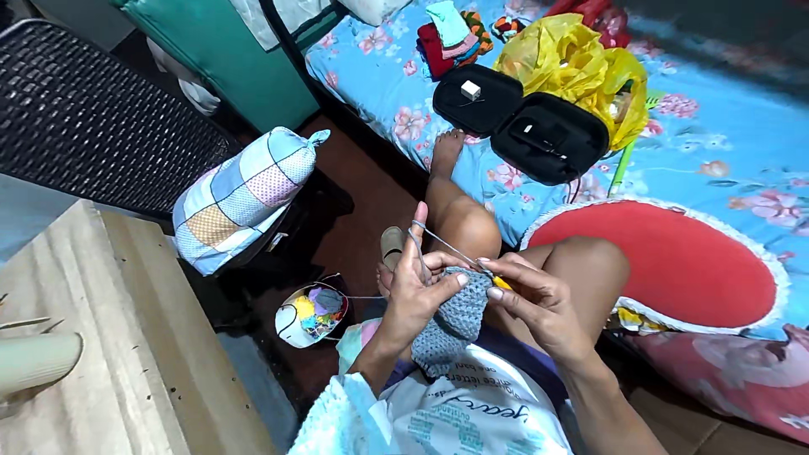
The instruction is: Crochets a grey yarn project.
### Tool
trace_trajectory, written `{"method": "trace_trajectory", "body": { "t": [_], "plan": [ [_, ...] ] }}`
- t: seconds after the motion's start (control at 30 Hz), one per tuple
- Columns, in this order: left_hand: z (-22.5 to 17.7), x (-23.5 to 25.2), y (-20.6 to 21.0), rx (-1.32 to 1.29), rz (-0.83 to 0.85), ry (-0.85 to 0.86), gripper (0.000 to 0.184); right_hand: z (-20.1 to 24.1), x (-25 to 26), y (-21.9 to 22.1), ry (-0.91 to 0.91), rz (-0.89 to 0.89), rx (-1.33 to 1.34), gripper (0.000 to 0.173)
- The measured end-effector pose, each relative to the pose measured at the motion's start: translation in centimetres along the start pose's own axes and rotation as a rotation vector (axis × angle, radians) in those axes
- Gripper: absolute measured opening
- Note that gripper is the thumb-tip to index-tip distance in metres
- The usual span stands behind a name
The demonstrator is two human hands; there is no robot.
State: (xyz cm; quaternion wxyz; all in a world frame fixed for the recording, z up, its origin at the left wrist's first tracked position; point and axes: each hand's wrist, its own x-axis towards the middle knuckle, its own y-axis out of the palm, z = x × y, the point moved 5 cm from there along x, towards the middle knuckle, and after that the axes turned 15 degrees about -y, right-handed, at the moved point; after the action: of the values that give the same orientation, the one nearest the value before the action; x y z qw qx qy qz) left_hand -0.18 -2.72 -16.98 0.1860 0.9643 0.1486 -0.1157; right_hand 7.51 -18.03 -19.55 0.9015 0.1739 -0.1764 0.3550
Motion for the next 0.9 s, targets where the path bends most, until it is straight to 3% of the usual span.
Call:
{"method": "trace_trajectory", "body": {
  "t": [0.3,0.53,0.77,0.9],
  "plan": [
    [-0.4,-0.6,0.4,0.032,-0.115,0.121,0.094,2.7,0.9,-1.6,-0.335,0.302,-0.658,0.040],
    [-0.8,-1.2,1.0,0.142,-0.170,0.245,0.090,4.5,0.8,-0.1,-0.473,0.335,-1.025,0.041],
    [0.6,-1.9,2.0,0.403,-0.288,0.514,0.080,5.1,-0.6,2.1,-0.401,0.234,-1.283,0.041],
    [1.5,-1.6,2.2,0.361,-0.324,0.521,0.079,4.4,-1.1,2.6,-0.283,0.154,-1.125,0.046]
  ]
}}
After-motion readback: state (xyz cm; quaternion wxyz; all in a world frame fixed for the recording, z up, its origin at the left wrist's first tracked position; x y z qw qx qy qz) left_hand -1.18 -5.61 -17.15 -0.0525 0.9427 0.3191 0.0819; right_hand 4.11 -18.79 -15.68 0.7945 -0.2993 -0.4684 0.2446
